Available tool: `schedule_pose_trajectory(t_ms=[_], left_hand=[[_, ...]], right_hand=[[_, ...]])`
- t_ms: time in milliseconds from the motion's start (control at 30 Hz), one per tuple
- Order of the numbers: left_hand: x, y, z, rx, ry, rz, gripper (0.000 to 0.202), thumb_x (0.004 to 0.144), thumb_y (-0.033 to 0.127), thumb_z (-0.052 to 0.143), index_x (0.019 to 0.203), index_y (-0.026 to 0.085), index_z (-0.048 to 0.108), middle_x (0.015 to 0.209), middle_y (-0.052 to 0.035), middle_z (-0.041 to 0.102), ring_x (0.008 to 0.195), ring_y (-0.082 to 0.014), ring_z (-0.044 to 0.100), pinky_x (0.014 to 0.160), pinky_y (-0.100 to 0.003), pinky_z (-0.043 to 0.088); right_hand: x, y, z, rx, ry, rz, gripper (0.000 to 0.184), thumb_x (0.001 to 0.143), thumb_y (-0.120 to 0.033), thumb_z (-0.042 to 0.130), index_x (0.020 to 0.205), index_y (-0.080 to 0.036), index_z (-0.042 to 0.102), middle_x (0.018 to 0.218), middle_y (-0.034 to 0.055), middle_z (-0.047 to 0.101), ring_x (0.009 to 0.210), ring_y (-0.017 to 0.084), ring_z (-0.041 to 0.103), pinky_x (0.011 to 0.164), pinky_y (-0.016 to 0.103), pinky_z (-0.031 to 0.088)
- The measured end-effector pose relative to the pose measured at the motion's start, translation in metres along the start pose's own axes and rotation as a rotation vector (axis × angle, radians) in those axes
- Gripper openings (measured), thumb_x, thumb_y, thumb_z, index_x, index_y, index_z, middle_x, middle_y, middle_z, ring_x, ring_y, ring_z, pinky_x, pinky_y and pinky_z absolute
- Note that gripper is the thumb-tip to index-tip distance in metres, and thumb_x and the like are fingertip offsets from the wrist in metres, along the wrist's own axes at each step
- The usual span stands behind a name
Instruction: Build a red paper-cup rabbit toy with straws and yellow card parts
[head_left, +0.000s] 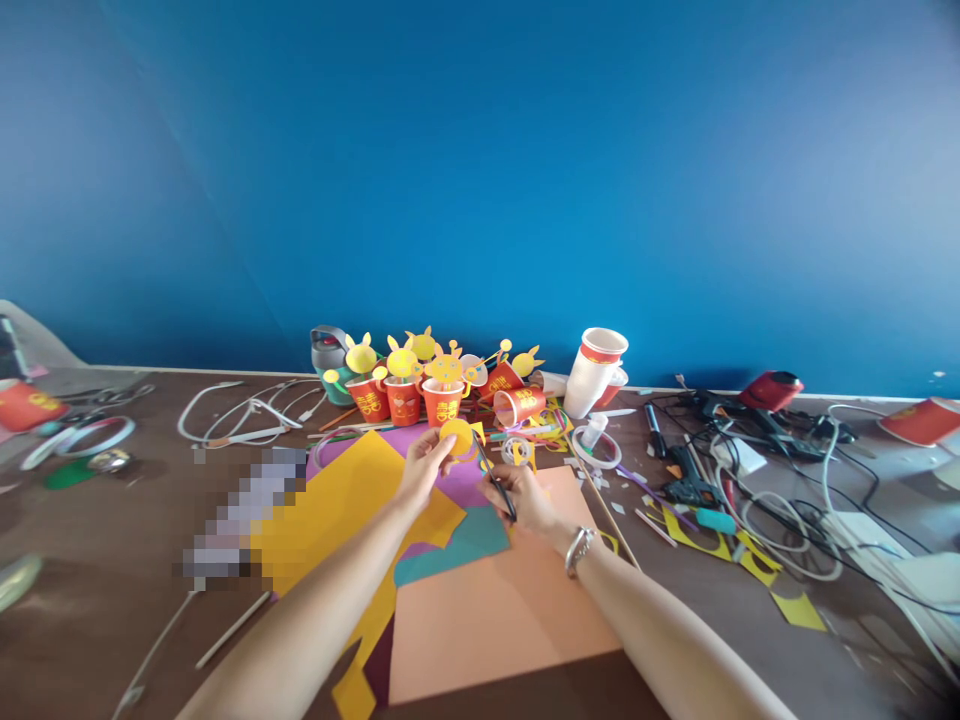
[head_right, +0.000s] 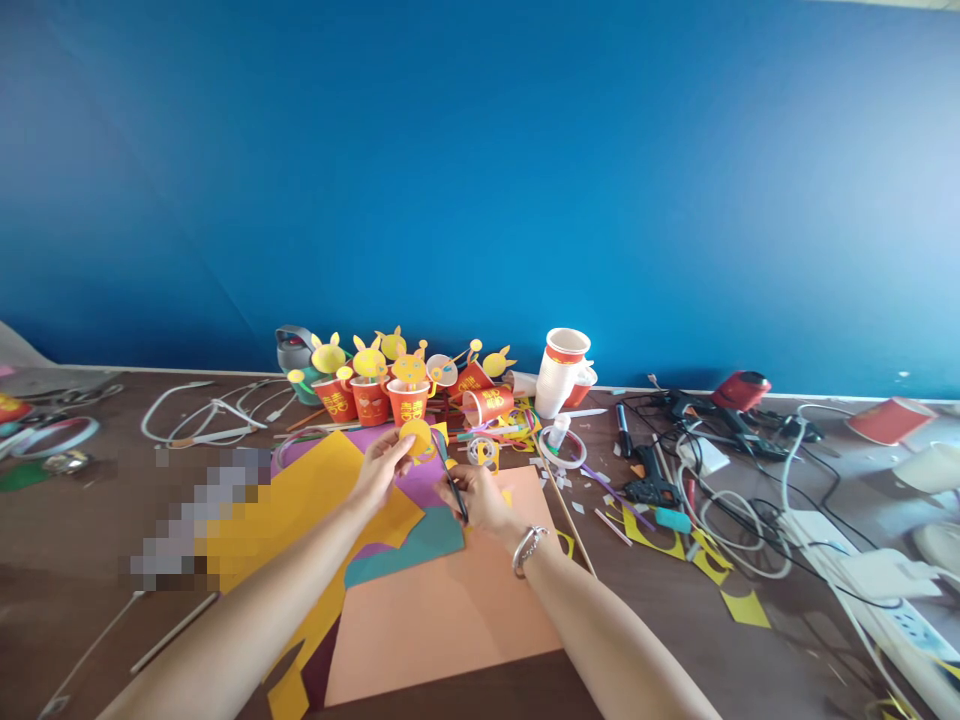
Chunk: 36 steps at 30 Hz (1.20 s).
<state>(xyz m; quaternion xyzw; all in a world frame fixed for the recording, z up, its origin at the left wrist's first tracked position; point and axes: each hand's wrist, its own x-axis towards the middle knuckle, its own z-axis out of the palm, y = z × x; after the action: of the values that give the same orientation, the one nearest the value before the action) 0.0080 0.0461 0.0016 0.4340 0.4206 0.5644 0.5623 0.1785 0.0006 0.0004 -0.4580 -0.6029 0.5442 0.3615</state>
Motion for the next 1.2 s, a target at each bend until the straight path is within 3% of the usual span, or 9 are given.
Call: schedule_pose_trajectory(t_ms=[167,267,467,633,767,933,1000,1100,1200], left_hand=[[0.001,-0.002,-0.002,-0.006,0.011,0.011,0.031,0.066,0.046,0.074,0.071,0.017,0.063,0.052,0.0045,0.057,0.038,-0.0036,0.039,0.038,-0.018,0.027],[0.0,-0.001,0.0,-0.008,-0.001,0.006,0.03,0.068,0.046,0.072,0.069,0.017,0.061,0.049,0.0047,0.055,0.037,-0.0046,0.04,0.038,-0.019,0.027],[-0.003,0.003,0.003,-0.002,-0.033,0.007,0.032,0.07,0.045,0.068,0.058,0.019,0.053,0.038,0.0051,0.049,0.036,-0.0075,0.042,0.04,-0.02,0.03],[-0.005,0.006,0.005,0.021,-0.052,0.006,0.029,0.068,0.042,0.071,0.066,0.017,0.058,0.041,0.0056,0.051,0.038,-0.0066,0.041,0.042,-0.02,0.029],[-0.005,0.005,0.006,0.004,-0.039,-0.005,0.03,0.067,0.041,0.073,0.071,0.018,0.055,0.042,0.0079,0.049,0.038,-0.0062,0.039,0.041,-0.019,0.027],[-0.005,0.004,0.006,-0.011,-0.051,-0.016,0.031,0.068,0.041,0.072,0.066,0.018,0.051,0.041,0.0103,0.041,0.037,-0.0043,0.032,0.04,-0.018,0.024],[-0.005,0.004,0.006,-0.006,-0.071,-0.016,0.03,0.069,0.04,0.072,0.067,0.017,0.053,0.046,0.0082,0.048,0.038,-0.004,0.034,0.04,-0.018,0.025],[-0.007,0.005,0.007,0.002,-0.103,-0.008,0.028,0.069,0.039,0.072,0.072,0.016,0.057,0.06,0.0037,0.061,0.04,-0.0043,0.04,0.041,-0.019,0.027],[-0.009,0.006,0.007,0.044,-0.139,0.017,0.026,0.073,0.04,0.068,0.078,0.016,0.061,0.06,0.0024,0.063,0.042,-0.0059,0.042,0.042,-0.02,0.029]], right_hand=[[0.004,0.003,-0.002,0.014,0.011,0.021,0.03,0.074,-0.045,0.065,0.072,-0.019,0.051,0.042,-0.0076,0.046,0.031,0.008,0.041,0.032,0.019,0.032],[0.007,0.002,-0.008,-0.014,0.103,0.027,0.029,0.074,-0.041,0.065,0.085,-0.021,0.048,0.047,-0.0085,0.049,0.033,0.011,0.044,0.034,0.021,0.034],[0.003,-0.012,-0.022,-0.623,0.239,-0.032,0.015,0.069,-0.021,0.069,0.072,-0.019,0.054,0.06,0.0009,0.06,0.05,0.014,0.053,0.048,0.024,0.029],[-0.005,-0.032,-0.026,-0.855,0.254,0.044,0.009,0.077,-0.026,0.065,0.084,-0.019,0.066,0.072,0.0062,0.069,0.066,0.021,0.064,0.054,0.025,0.031],[-0.011,-0.043,-0.029,-1.056,0.168,0.071,0.014,0.082,-0.028,0.059,0.077,-0.021,0.07,0.078,0.0069,0.073,0.077,0.021,0.067,0.058,0.025,0.034],[-0.007,-0.036,-0.022,-1.037,0.13,0.091,0.02,0.083,-0.034,0.057,0.084,-0.02,0.072,0.082,0.0087,0.074,0.077,0.021,0.067,0.058,0.025,0.035],[-0.003,-0.027,-0.019,-0.969,0.118,0.066,0.019,0.079,-0.029,0.06,0.092,-0.019,0.071,0.084,0.0086,0.073,0.075,0.02,0.066,0.057,0.025,0.035],[0.0,-0.015,-0.018,-0.813,0.092,0.012,0.038,0.068,-0.026,0.07,0.104,-0.015,0.064,0.084,0.007,0.07,0.069,0.017,0.061,0.055,0.023,0.036],[0.0,-0.008,-0.02,-0.653,-0.02,-0.019,0.036,0.066,-0.021,0.07,0.101,-0.016,0.063,0.073,0.0009,0.064,0.059,0.013,0.053,0.051,0.022,0.035]])
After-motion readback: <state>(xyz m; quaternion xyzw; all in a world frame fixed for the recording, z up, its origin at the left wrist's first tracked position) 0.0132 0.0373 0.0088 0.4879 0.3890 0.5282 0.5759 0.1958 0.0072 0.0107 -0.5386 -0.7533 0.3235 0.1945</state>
